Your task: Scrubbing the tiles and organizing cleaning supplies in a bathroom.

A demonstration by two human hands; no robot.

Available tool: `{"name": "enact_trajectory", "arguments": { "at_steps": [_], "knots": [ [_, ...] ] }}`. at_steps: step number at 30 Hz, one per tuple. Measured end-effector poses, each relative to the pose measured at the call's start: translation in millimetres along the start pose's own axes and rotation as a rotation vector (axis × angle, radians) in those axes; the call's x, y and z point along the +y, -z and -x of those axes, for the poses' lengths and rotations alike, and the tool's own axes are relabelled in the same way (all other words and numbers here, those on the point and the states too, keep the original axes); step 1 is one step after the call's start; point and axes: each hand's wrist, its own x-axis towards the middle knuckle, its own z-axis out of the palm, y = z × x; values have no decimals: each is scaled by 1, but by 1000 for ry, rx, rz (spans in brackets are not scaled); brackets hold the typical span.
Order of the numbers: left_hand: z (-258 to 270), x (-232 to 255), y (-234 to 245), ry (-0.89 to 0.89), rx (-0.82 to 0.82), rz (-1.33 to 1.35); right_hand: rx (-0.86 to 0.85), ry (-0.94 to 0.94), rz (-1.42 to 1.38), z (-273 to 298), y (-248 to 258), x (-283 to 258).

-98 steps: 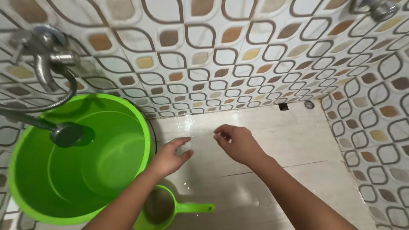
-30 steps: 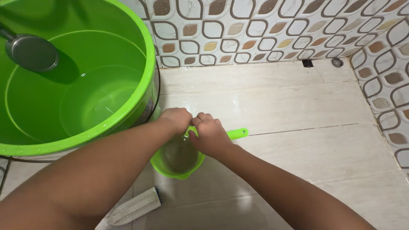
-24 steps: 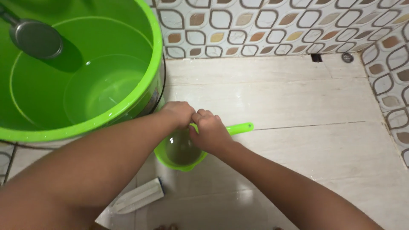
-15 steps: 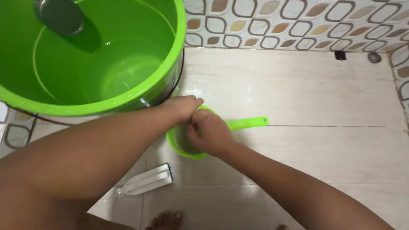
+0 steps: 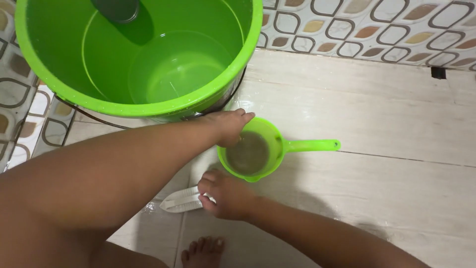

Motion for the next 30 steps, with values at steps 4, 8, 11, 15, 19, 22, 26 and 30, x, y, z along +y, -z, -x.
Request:
{"name": "enact_trajectory", "arguments": {
  "at_steps": [4, 8, 11, 15, 19, 22, 26, 30],
  "knots": [
    [0, 2, 2, -3, 2, 15, -86, -6, 51, 14, -46, 29],
    [-5, 3, 3, -24, 26, 38, -158, 16, 208, 18, -72, 49],
    [-7, 3, 2, -5, 26, 72, -286, -116, 295, 16, -69, 45],
    [-16, 1, 2, -10, 36, 83, -442, -360, 259, 2, -38, 18],
    [-37, -5, -8, -28, 57, 111, -587, -505, 227, -26, 75, -29],
    [-45, 3, -3, 5, 59, 133, -660, -585, 259, -33, 166, -42],
    [-67, -2, -10, 126, 44, 197, -441, -826, 429, -30, 231, -36],
    [-90, -18, -21, 138, 117, 239, -247, -744, 509, -19, 196, 16]
  ]
}}
